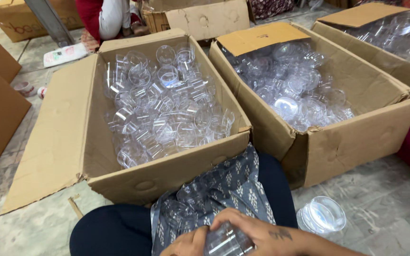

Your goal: The person sits on the floor between open cardboard boxes filled with clear plastic containers. They pick up containers and lids, fit lids onto container bodies, press them closed, and place the finished containers into stacks on the floor beside them.

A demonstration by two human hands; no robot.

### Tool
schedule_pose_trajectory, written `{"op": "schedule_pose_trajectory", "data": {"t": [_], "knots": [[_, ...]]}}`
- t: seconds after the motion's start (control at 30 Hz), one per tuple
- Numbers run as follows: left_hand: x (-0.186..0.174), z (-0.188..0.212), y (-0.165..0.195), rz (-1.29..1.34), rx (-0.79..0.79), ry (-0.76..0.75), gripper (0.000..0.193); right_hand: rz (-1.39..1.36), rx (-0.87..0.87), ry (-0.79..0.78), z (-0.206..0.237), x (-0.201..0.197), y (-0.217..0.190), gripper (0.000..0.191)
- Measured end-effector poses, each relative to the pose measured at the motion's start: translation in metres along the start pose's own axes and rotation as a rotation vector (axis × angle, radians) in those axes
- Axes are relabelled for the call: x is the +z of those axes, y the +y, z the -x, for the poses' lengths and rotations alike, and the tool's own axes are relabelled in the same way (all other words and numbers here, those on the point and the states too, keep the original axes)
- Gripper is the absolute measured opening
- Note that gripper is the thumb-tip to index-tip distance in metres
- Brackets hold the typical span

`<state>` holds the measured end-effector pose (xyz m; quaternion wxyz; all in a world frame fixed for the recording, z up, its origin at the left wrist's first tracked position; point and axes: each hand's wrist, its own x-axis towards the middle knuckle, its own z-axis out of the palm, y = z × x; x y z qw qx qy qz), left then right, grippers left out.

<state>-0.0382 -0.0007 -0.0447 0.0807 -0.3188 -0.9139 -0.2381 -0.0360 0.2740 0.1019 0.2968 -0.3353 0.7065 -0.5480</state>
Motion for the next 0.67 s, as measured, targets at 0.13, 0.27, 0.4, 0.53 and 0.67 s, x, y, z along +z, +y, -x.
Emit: {"op": "schedule_pose_trajectory", "data": {"t": [0.13,0.27,0.4,0.53,0.67], "knots": [[-0.042,-0.011,0.043,-0.499,0.215,0.238,0.023,0.119,0.25,-0.17,-0.018,-0.017,-0.02,0.077],[-0.058,-0.019,0.075,-0.623,0.177,0.269,0.007,0.478,0.293,-0.38,-0.046,-0.027,-0.042,0.076],[-0.075,-0.023,0.041,-0.23,0.032,-0.281,0.016,0.451,0.183,-0.373,-0.044,-0.017,-0.065,0.086],[-0.044,-0.007,-0.007,0.289,-0.288,-0.791,0.037,0.517,0.253,-0.362,-0.035,-0.01,-0.076,0.066],[0.072,0.022,-0.013,0.044,-0.82,-0.743,0.055,0.507,0.301,-0.369,-0.02,-0.005,-0.081,0.049]]}}
